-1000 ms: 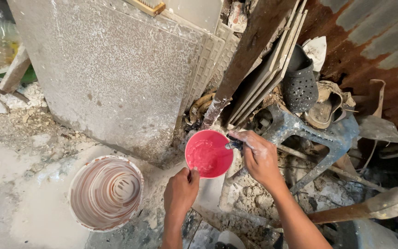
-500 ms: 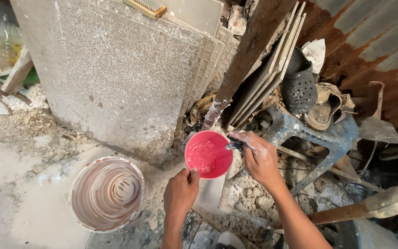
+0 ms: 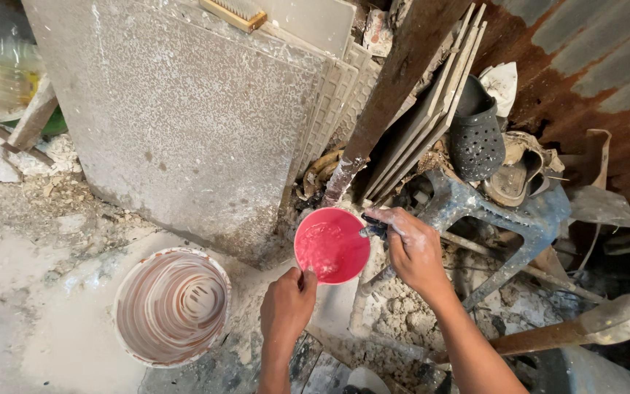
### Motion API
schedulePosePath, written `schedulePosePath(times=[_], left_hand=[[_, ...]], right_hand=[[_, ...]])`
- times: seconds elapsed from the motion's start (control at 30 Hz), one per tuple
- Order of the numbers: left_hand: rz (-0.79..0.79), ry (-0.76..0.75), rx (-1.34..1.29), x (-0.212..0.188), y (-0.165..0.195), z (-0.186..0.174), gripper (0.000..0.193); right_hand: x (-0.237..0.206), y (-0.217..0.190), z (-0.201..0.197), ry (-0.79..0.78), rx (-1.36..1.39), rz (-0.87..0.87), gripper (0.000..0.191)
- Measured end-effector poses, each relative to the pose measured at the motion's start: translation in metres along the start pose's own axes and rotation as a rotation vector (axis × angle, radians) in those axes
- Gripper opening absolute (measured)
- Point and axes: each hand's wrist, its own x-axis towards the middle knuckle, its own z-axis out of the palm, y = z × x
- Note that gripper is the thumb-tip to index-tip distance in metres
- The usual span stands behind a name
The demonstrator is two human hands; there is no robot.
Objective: The person applies a brown liquid to a long wooden molding using a brush, then walks to a tap to fill a bucket with water using a pink cup. They return and pour gypsum powder from a bag into the bucket. The clip ends before mixing is shown.
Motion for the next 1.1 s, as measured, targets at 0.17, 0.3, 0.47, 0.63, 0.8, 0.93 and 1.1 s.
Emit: schedulePosePath(times=[0.17, 0.3, 0.47, 0.63, 0.8, 0.93, 1.1], left_hand=[[0.010, -0.005, -0.002, 0.0000, 0.0000, -0.0015, 0.042], [0.002, -0.014, -0.006, 0.0002, -0.0009, -0.0012, 0.043], [0.042, 0.035, -0.023, 0.0003, -0.0018, -0.0006, 0.042], [-0.014, -0.005, -0.019, 0.0017, -0.0034, -0.0005, 0.039], [0.037, 0.025, 0.000, 0.0034, -0.0050, 0.0002, 0.039], [-0.041, -0.075, -0.006, 0.0047, -0.0043, -0.0006, 0.039], [-0.003, -0.030, -0.007, 0.0031, -0.0025, -0.0024, 0.041]], right_hand=[[0.0000, -0.0029, -0.0007, -0.008, -0.002, 0.032, 0.049], [0.0005, -0.0046, -0.0024, 0.000, -0.005, 0.003, 0.050], [0.0008, -0.0053, -0.0023, -0.001, 0.008, -0.010, 0.049], [-0.0001, -0.0064, -0.0025, 0.041, 0.017, -0.080, 0.049], [-0.0012, -0.0053, -0.0023, 0.008, -0.003, -0.019, 0.048], [-0.0005, -0.0031, 0.0004, -0.012, 0.016, 0.053, 0.050], [-0.0011, -0.0025, -0.0003, 0.004, -0.007, 0.007, 0.050]])
